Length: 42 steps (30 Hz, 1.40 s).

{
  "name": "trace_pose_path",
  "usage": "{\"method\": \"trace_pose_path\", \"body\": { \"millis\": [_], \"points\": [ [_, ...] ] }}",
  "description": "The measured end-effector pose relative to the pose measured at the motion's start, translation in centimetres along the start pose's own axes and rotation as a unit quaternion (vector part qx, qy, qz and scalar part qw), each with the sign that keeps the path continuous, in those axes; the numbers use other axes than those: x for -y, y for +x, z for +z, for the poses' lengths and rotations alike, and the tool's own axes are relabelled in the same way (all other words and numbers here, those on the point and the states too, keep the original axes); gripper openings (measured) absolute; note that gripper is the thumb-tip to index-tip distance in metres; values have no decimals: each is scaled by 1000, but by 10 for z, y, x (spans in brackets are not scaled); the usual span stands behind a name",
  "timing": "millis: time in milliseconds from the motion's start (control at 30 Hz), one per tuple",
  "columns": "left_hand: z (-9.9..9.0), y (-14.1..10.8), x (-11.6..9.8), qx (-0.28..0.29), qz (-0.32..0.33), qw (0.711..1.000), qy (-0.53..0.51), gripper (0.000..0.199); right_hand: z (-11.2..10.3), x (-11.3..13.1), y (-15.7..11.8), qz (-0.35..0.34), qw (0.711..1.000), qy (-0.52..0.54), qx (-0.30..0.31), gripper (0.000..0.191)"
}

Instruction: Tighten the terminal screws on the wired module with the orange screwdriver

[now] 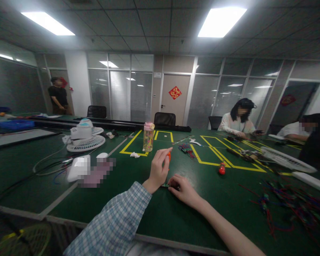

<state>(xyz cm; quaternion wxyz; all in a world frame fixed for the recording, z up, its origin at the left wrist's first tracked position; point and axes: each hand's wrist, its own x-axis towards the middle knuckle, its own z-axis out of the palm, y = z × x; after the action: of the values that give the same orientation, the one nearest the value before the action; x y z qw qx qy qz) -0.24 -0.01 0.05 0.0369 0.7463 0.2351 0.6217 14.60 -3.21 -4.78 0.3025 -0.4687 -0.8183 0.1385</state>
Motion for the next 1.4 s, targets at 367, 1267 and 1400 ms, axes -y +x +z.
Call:
{"method": "trace_pose_path", "body": {
  "millis": [367, 1267, 1400],
  "points": [
    [2, -1, 0, -41, 7, 998, 40, 20, 2, -2, 0, -2, 1000, 8, -2, 11],
    [1, -2, 2, -1, -16, 1000, -9, 34, 0, -1, -1, -8, 1000, 6, -8, 13],
    [1, -1, 2, -16, -9, 1000, 1, 31, -1, 0, -1, -8, 1000, 4, -6, 14]
  ]
}}
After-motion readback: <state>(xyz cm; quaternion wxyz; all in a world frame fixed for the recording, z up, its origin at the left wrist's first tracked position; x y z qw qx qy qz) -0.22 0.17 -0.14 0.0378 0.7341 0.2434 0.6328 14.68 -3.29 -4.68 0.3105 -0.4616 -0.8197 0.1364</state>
